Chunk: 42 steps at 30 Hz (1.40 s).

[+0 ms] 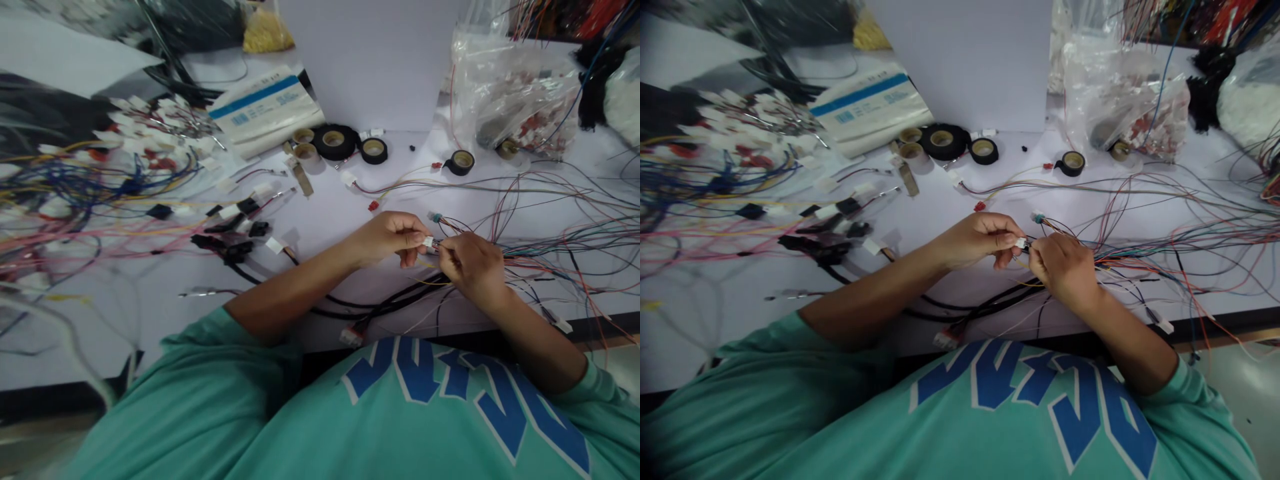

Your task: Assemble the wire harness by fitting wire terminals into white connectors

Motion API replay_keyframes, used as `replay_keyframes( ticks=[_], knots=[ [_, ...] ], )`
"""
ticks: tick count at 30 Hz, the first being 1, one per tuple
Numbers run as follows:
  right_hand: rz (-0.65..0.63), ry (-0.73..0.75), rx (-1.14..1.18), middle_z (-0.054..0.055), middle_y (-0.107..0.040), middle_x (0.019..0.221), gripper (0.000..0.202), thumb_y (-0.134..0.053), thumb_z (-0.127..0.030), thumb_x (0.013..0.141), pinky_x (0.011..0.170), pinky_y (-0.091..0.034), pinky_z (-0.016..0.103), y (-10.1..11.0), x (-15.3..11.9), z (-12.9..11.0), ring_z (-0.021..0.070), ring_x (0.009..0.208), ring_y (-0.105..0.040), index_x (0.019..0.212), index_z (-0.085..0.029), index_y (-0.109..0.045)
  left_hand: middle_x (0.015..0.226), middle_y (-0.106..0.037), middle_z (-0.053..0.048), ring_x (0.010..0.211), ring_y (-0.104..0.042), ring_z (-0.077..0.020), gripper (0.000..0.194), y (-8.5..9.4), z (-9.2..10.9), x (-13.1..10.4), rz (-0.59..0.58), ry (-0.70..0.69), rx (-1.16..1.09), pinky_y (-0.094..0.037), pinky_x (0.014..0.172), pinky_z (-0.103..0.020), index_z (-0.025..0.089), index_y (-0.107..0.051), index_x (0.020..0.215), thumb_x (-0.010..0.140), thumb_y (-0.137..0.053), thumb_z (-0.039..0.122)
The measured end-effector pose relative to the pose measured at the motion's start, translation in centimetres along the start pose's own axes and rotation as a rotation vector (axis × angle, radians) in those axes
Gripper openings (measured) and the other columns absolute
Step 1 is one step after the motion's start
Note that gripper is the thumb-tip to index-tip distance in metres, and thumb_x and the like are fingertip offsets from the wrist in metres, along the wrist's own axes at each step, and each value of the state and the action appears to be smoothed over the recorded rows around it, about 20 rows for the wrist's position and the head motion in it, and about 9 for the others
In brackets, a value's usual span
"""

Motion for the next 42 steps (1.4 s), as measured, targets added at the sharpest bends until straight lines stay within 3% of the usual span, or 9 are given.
replay_keyframes(
  ticks=[6,14,25,34,42],
  knots=[
    [0.011,0.043,-0.011,-0.002,-0.051,0.051,0.023,-0.047,-0.012,0.084,0.052,-0.035,0.021,0.0,-0.1,-0.1,0.0107,0.050,-0.048,0.063,-0.019,-0.053,0.057,-0.062,0.002,0.043,-0.057,-0.0080,0.020,0.2,0.0,0.1,0.002,-0.041,0.023,-0.046,0.041,-0.018,0.010,-0.060,0.073,0.068,-0.073,0.024],
    [0.004,0.060,-0.038,-0.001,-0.052,0.051,0.027,-0.043,-0.016,0.090,0.050,-0.032,0.022,-0.4,-0.4,-0.4,0.0106,0.050,-0.047,0.065,-0.018,-0.055,0.050,-0.060,0.003,0.041,-0.056,-0.0082,0.007,0.2,0.0,0.1,0.021,-0.038,0.095,-0.047,0.041,-0.017,0.010,-0.061,0.071,0.075,-0.064,0.015],
    [-0.012,0.017,-0.003,0.001,-0.057,0.055,0.029,-0.040,-0.025,0.094,0.052,-0.036,0.024,-1.3,-1.2,0.1,0.0122,0.053,-0.050,0.073,-0.018,-0.060,0.055,-0.061,0.003,0.039,-0.055,-0.0064,0.006,-0.1,-0.5,0.1,0.069,-0.014,0.012,-0.045,0.038,-0.016,0.010,-0.060,0.072,0.075,-0.064,0.014],
    [0.003,-0.051,0.303,0.000,-0.062,0.064,0.012,-0.048,-0.017,0.087,0.054,-0.041,0.023,-0.8,-0.5,0.9,0.0117,0.058,-0.056,0.079,-0.020,-0.056,0.056,-0.061,0.003,0.041,-0.056,-0.0068,0.007,0.1,-0.4,0.2,0.074,0.015,0.027,-0.046,0.040,-0.017,0.011,-0.059,0.074,0.076,-0.064,0.015],
    [0.017,-0.045,0.278,0.000,-0.056,0.056,0.018,-0.047,-0.014,0.085,0.054,-0.040,0.023,-1.1,-0.7,0.5,0.0115,0.053,-0.052,0.069,-0.020,-0.053,0.053,-0.060,0.003,0.039,-0.054,-0.0066,0.007,-0.1,-0.7,0.2,0.069,-0.004,0.027,-0.044,0.038,-0.017,0.011,-0.059,0.073,0.076,-0.063,0.015]
  ],
)
Point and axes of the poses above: each hand's wrist, its own x-axis towards the middle knuckle, its own y-axis out of the back of the hand, z = x × y, the point moved 6 cm from there along x, towards the middle knuckle
